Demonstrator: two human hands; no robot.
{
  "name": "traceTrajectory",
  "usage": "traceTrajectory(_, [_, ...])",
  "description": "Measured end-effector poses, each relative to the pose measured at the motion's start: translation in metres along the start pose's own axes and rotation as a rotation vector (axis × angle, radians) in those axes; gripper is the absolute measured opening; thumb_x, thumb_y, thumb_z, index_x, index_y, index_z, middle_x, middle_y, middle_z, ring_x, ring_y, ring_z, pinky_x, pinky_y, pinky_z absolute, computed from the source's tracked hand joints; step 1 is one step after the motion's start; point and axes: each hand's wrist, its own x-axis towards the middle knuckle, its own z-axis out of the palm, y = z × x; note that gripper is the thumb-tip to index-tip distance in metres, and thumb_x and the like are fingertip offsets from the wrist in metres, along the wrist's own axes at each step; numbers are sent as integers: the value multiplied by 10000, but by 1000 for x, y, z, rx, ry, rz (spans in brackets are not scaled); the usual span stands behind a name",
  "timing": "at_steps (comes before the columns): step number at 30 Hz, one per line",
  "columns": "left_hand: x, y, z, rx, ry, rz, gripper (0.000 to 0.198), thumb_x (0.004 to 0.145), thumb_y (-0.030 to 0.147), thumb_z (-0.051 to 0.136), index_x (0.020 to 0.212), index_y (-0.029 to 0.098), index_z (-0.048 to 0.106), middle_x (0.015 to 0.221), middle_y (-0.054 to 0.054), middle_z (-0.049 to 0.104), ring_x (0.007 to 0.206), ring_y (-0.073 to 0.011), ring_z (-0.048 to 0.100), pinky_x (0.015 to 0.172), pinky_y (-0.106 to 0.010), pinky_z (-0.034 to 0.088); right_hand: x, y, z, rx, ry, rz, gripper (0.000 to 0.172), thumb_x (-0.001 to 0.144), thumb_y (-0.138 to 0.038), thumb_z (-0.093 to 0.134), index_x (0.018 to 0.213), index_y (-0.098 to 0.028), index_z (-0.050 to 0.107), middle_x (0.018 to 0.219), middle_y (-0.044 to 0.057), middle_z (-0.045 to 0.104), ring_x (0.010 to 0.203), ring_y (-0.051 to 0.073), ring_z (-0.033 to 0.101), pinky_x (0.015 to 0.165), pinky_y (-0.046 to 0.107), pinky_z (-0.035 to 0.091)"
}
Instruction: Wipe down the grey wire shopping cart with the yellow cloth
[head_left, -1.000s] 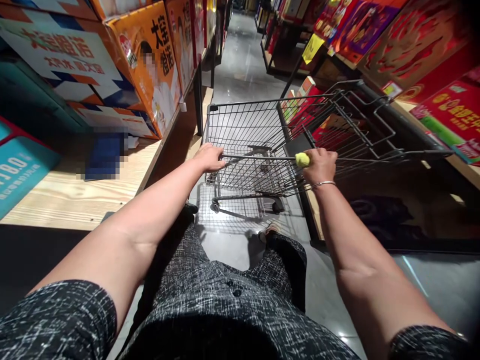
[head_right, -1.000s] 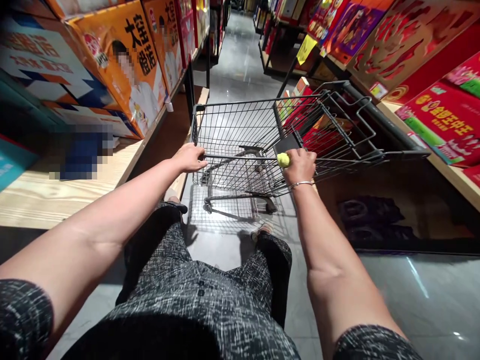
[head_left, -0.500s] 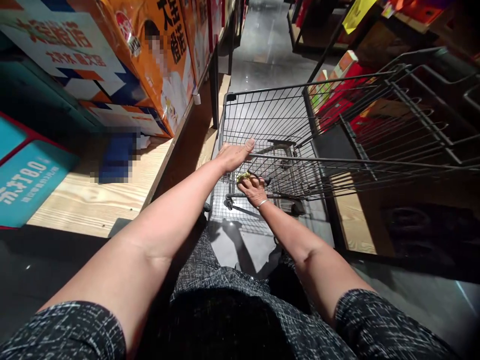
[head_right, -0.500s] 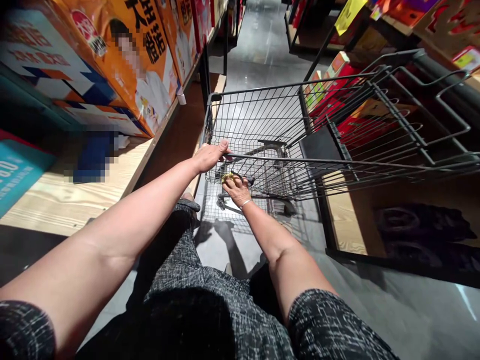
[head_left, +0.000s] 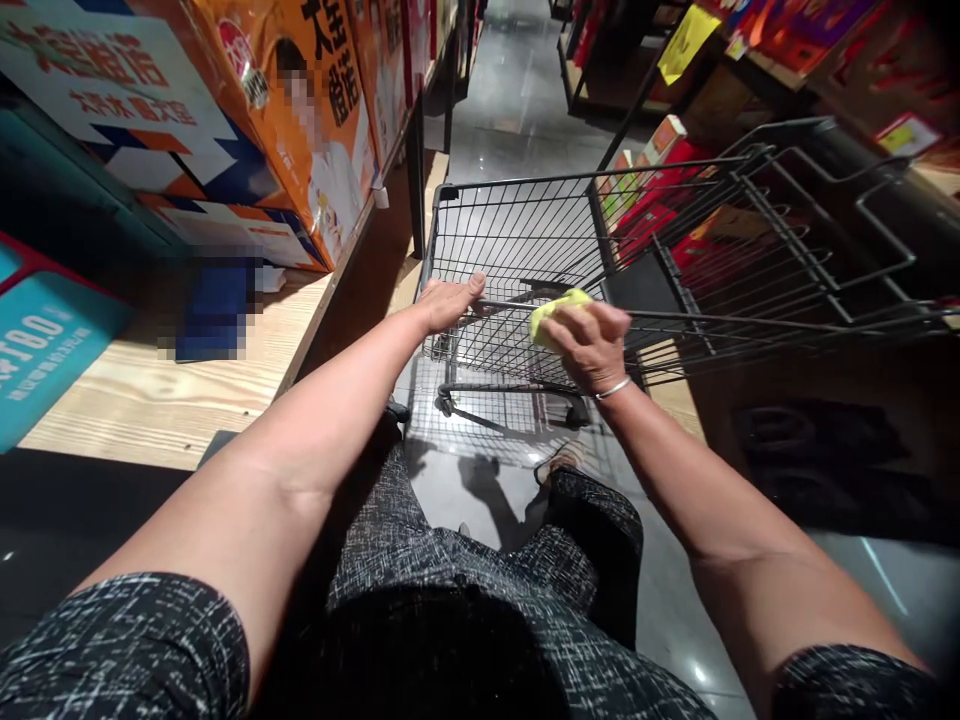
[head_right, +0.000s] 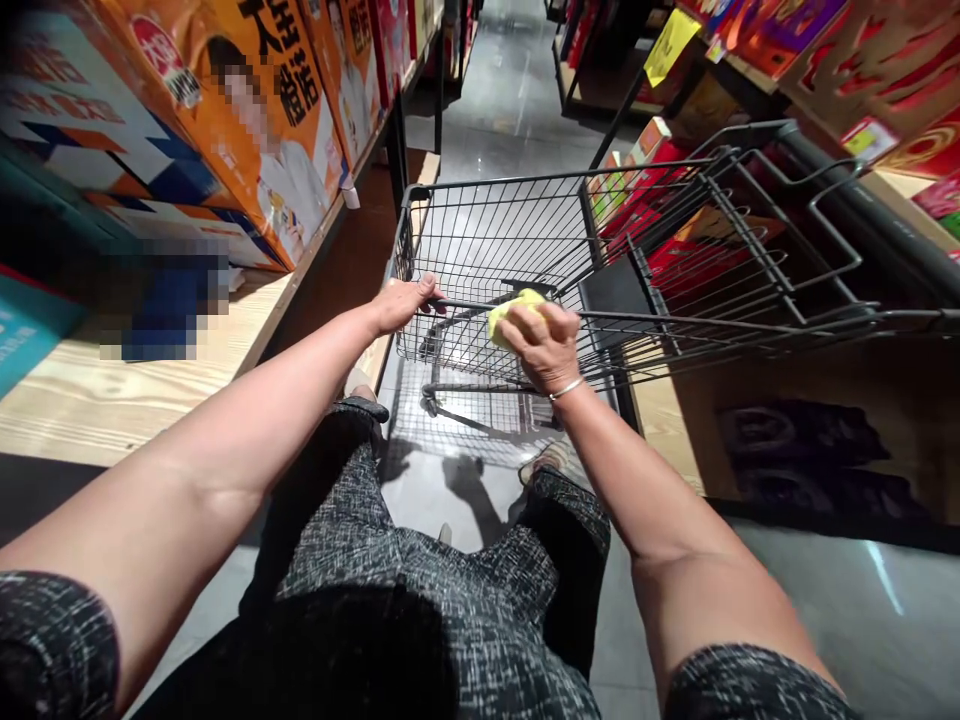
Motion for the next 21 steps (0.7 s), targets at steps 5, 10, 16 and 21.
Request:
traceTrajectory(5, [3,-6,-4,15,-24,-25,852,1053,585,1,1149,246,777,1044,-23,783,1034,-237,678,1132,-455,336,-19,11,10,13,-13,59,423,1041,-342,340,1354,-380,621,1424,42,573,1376,294,341,1113,501,252])
traceTrajectory(10, [9,-16,-5,16,9,-25,922,1032,633,-34,1117,222,787,997,-30,791,961,-225,693,1144,-463,343,-38,-19,92,156,-276,-96,357,987,-248,452,1223,-388,680,1421,9,604,1355,263,398,1109,482,311])
traceTrajectory(16, [13,-26,-8,33,18,8,946,1020,658,-46,1107,221,788,1002,-29,795,919,-214,697,1146,-481,348,-52,-33,142,215,-383,-28,283,954,-262,497,1116,-344,714,1385,27,630,1317,242,487,1043,411,410])
traceTrajectory(21, [17,-32,-10,35,23,-5,915,1037,632,-18,1085,206,790,1007,-28,792,956,-218,695,1165,-479,333,-57,-10,129,151,-308,-139,287,950,-249,550,1142,-373,724,1408,-18,630,1372,261,437,1092,431,359])
